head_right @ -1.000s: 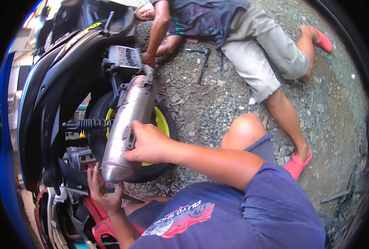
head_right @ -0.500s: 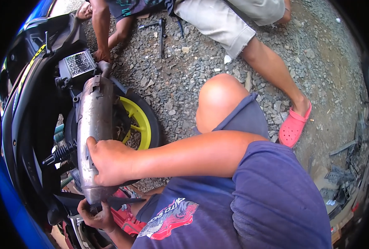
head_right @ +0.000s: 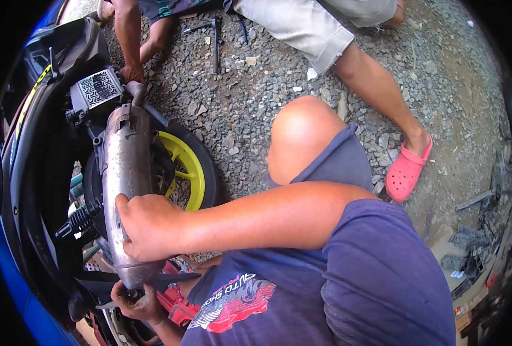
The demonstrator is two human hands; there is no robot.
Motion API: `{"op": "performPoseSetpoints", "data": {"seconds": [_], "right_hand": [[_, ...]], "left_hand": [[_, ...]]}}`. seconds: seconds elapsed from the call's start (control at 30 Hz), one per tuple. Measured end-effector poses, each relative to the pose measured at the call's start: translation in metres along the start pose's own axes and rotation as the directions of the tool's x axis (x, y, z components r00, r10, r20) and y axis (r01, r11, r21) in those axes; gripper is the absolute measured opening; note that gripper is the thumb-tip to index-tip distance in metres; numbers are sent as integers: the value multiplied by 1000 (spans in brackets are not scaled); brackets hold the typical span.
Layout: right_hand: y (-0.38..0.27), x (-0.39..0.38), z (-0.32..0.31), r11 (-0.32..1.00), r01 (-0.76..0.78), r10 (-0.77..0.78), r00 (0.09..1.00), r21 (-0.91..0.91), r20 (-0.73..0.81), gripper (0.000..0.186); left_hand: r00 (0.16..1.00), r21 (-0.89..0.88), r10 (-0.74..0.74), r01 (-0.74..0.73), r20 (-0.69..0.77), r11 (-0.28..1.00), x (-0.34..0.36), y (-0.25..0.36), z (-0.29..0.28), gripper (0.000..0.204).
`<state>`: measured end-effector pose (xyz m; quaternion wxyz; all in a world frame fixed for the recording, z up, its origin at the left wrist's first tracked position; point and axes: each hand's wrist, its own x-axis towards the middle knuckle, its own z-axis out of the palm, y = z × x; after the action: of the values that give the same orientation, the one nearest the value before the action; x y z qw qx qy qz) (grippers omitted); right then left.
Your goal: Installing and securing an exhaust pipe on a motorcycle.
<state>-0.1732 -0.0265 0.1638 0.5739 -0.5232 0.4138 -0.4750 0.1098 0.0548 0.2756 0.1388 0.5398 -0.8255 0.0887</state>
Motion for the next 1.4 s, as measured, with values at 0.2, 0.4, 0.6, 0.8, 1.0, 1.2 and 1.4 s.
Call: {"op": "performPoseSetpoints", "data": {"seconds": [0.2,0.4,0.6,0.8,1.0,1.2,1.4], "right_hand": [[-1,-3,1,999,3,-3,1000,-37,-3,61],[-4,-23,30,965,169,-218,941,-198,-258,65],[-20,-79,54,915,402,-391,867,29,310,57],[-10,-71,42,912,407,-349,695,56,629,33],[2,-76,46,892,410,-114,608,-188,785,20],[14,-71,58,855,407,35,572,-321,820,26],[17,-70,57,836,427,52,564,-345,824,25]], "left_hand": [[995,17,-91,92,-41,996,-6,-1,2,61],[994,49,-54,59,-95,997,-3,1,5,65],[981,-102,-129,115,-143,988,-8,-8,6,75],[992,-13,30,-31,-125,999,-5,-7,12,68],[993,7,48,-47,-111,999,-7,-8,12,65],[996,23,65,-64,-61,998,-8,-3,16,70],[991,16,110,-109,-70,994,-3,1,23,72]]}}
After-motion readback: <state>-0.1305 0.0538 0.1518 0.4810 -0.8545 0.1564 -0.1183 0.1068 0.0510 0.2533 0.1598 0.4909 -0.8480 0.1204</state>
